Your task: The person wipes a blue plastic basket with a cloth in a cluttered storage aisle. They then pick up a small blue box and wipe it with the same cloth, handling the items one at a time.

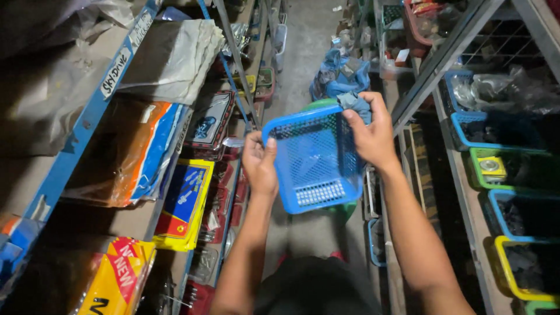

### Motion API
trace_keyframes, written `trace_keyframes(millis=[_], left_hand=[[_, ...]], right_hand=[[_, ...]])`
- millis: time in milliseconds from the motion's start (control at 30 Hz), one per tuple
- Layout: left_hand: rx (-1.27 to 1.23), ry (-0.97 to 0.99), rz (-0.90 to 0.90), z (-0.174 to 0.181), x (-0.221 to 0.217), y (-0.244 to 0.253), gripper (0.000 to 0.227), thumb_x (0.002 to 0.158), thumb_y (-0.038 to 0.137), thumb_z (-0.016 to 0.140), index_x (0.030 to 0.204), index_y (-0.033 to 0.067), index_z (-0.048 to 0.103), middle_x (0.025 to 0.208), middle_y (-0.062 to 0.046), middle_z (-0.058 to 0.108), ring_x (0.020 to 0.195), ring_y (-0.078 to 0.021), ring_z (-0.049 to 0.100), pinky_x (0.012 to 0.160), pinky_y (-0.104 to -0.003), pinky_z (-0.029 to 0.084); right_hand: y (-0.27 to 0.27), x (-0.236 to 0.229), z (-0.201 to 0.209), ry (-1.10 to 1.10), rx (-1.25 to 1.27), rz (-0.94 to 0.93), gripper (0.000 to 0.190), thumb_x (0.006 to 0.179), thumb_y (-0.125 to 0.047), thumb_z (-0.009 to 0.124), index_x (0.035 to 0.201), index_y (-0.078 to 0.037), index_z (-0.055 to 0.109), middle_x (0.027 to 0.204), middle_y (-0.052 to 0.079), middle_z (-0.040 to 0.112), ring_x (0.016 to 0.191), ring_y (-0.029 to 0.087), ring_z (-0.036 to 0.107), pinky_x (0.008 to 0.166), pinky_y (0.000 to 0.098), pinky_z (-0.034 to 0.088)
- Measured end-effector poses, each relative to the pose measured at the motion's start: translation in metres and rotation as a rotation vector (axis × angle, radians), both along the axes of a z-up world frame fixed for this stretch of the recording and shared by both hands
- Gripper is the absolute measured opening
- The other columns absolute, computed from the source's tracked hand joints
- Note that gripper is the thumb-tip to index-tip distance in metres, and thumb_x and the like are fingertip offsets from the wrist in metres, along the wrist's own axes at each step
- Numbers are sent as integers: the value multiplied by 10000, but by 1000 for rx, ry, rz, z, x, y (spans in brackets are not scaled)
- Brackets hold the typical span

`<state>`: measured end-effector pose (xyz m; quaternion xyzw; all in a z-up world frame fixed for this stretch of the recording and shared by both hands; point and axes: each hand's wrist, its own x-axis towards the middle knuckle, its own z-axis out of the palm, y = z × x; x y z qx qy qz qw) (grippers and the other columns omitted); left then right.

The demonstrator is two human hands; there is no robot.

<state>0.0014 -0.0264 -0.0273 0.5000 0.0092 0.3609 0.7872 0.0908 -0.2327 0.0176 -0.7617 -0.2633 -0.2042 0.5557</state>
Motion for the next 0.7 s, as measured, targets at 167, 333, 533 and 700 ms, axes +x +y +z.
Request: trace_keyframes(millis=[167,333,533,700], left_hand=[[856,103,389,27,-11,19,551,850,137,776,1336,48,534,1152,-192,584,1091,-361,556,967,-467,412],[1278,15,296,67,-22,9,484,835,240,801,1282,121,659,1122,-95,603,1057,-338,593,929,-470,417],[1216,-39,138,44,-13,12,197,936,271,731,1061,126,686,909,-47,595,881,-328,618,784,-426,485],[897,91,119,47,-23,9,189,882,89,796,991,43,648,880,-147,614,833,-393,653,757,-444,522]], right_hand=[[-3,-15,9,10,-96,12,277,967,-166,777,1186,-100,621,898,89,605,817,230,584,760,389,469],[15,-28,13,-92,-170,98,299,912,-120,806,1151,-55,639,944,151,619,877,361,630,822,454,488],[9,-36,3,-72,-122,122,297,965,-204,742,1187,-33,643,965,153,606,897,319,610,840,468,476],[-23,-20,10,-37,-17,15,261,1127,-192,473,1294,-49,613,1035,143,628,981,215,567,924,425,465]])
